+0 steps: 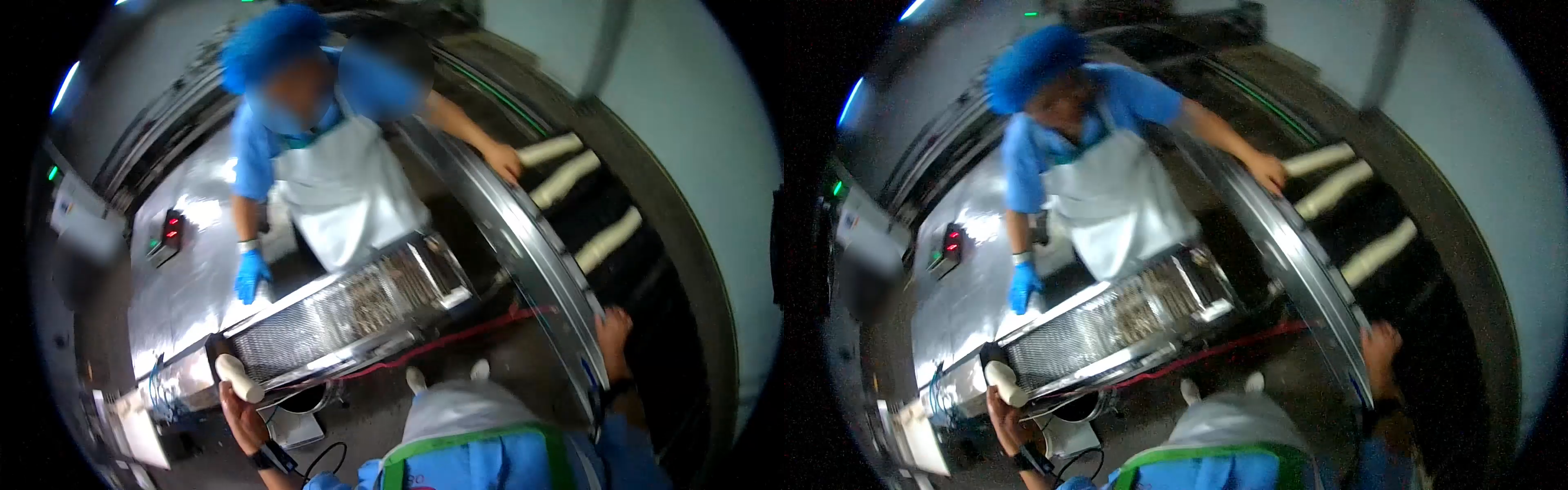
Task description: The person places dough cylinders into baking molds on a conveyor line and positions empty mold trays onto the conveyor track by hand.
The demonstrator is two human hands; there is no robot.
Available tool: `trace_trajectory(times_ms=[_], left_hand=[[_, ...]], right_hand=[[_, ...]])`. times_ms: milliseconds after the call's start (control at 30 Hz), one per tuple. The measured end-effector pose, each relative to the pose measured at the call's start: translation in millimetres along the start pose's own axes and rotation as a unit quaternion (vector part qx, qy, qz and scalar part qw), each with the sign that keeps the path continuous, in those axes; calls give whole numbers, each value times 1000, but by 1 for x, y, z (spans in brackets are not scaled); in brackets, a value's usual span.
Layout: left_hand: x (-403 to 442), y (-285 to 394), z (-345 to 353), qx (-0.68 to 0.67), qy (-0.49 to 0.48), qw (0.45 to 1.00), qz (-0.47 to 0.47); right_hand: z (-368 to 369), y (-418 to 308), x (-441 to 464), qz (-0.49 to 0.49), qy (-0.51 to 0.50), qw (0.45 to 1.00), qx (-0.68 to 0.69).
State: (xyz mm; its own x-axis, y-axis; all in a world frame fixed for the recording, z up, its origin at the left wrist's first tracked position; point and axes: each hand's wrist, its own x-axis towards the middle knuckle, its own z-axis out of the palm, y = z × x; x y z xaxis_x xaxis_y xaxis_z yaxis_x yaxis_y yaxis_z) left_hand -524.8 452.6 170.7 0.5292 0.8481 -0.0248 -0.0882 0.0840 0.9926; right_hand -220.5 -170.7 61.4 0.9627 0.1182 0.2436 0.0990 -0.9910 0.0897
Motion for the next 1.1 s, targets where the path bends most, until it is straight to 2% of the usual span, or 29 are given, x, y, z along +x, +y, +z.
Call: trace_trajectory(times_ms=[33,67,100,133,200,300,367,400,467,500,567,600,667,733,800,867,933,967,1000,1067,1100], left_hand=[[-17,20,41,33,15,999,15],[-29,34,79,61,21,997,35],[-21,34,90,65,-19,998,18],[-5,34,95,32,-62,997,-28],[22,34,123,-33,-136,983,-120],[1,35,220,57,-269,954,120],[-22,56,318,32,-407,907,105],[-40,63,363,-13,-441,896,44],[-59,43,426,-21,-469,882,47],[-60,30,461,-16,-523,852,26],[-67,-2,531,-35,-634,758,-147],[-75,-19,560,-57,-675,674,-294],[-105,-55,600,34,-771,593,-228],[-127,-104,608,163,-748,640,-65],[-136,-137,612,172,-740,628,169],[-144,-140,608,163,-751,624,140],[-151,-135,605,278,-732,555,280],[-156,-140,603,248,-725,569,299],[-162,-140,602,273,-737,551,281],[-175,-148,600,264,-723,544,334],[-180,-149,600,265,-724,543,332]], right_hand=[[-9,-8,5,17,-20,1000,-4],[-10,-6,9,-6,19,998,57],[-8,-11,11,-31,85,994,57],[-23,-23,23,-3,34,996,87],[-12,-19,28,-7,11,994,105],[-22,-27,29,6,-20,993,117],[-24,-26,31,5,-14,991,135],[-26,-26,32,11,-30,989,144],[-19,-25,30,13,-33,988,148],[-18,-26,29,12,-28,989,147],[-20,-26,29,14,-26,989,146],[-19,-26,28,11,-23,990,142],[-20,-27,29,16,-44,988,146],[-22,-24,30,24,-64,986,152],[-25,-23,31,14,-62,985,161],[-23,-24,28,17,-50,985,163],[-25,-25,31,13,-54,987,152],[-25,-25,32,13,-56,986,156],[-26,-25,32,17,-58,985,162],[-25,-25,32,22,-61,984,167],[-23,-24,31,18,-44,985,167]])
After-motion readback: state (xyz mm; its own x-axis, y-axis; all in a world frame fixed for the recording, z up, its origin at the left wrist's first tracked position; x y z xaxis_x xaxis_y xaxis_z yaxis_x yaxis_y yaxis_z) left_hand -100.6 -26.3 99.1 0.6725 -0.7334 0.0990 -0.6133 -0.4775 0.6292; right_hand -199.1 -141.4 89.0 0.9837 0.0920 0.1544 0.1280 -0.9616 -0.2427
